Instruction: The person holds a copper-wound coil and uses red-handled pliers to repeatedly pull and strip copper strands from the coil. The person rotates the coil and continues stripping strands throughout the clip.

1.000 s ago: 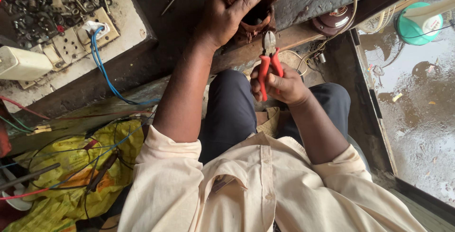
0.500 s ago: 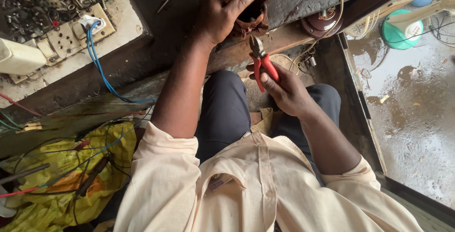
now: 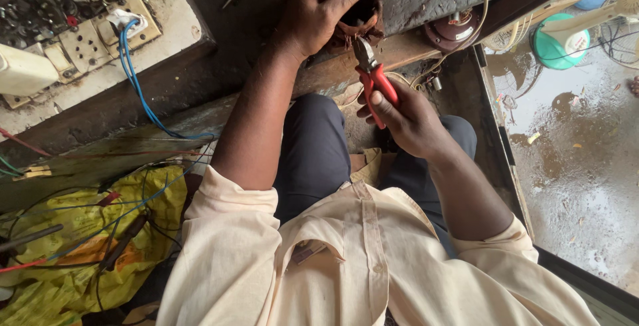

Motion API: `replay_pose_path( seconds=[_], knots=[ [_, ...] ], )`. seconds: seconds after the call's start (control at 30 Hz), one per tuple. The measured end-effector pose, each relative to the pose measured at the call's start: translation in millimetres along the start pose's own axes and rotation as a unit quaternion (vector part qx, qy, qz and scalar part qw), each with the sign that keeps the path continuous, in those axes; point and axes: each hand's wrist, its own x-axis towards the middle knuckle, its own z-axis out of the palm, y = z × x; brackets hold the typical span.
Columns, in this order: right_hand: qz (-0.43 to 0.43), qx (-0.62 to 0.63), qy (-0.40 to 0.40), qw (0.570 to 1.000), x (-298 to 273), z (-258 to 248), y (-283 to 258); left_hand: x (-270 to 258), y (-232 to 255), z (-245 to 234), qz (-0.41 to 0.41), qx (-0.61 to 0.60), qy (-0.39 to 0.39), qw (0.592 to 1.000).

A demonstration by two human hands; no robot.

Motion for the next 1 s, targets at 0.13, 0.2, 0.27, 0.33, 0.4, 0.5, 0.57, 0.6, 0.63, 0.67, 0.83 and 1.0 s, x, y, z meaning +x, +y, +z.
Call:
replay_pose_path(
  seconds=[0.13,0.2,0.27,0.33,0.4,0.5,0.57,0.6,0.63,0.67,0.83,1.0],
  knots=[
    [-0.013,0.000,0.019,1.000,3.6,2.4,6.2,0.4,7.7,0.7,-0.119,-0.102,-0.029,0.987],
    [-0.019,0.041,0.019,0.999,6.0,2.8,10.9,1.1,7.0,2.5,-0.055,-0.041,-0.006,0.998],
    [-0.029,0.071,0.019,0.997,7.2,4.2,16.5,0.0,4.7,2.8,-0.020,-0.008,0.004,1.000],
    [-0.047,0.087,0.017,0.995,9.1,5.2,20.9,1.1,3.4,2.0,-0.009,-0.005,0.004,1.000],
    [-0.052,0.065,0.020,0.996,11.8,4.7,24.2,0.4,4.0,2.5,-0.019,-0.017,0.002,1.000],
    [-0.056,0.060,0.035,0.996,14.1,8.9,30.2,-0.1,5.2,1.4,-0.025,-0.011,-0.001,1.000],
    [-0.060,0.074,0.042,0.995,16.9,11.7,33.8,1.2,5.9,0.0,-0.030,0.003,0.000,1.000],
    [-0.063,0.085,0.042,0.994,17.9,12.9,35.8,0.9,6.2,-0.4,-0.037,0.011,0.002,0.999],
    [-0.065,0.096,0.042,0.992,17.8,13.2,37.7,0.5,6.6,-0.2,-0.044,0.019,0.005,0.999],
    [-0.074,0.086,0.039,0.993,19.1,12.4,39.3,0.9,7.3,-0.2,-0.046,0.010,0.005,0.999],
    [-0.117,0.084,0.000,0.990,27.5,1.2,51.2,3.8,6.4,-0.5,-0.047,-0.007,-0.009,0.999],
    [-0.140,0.023,-0.047,0.989,41.4,-26.1,49.7,5.0,6.1,0.0,-0.098,-0.006,-0.006,0.995]
  ],
)
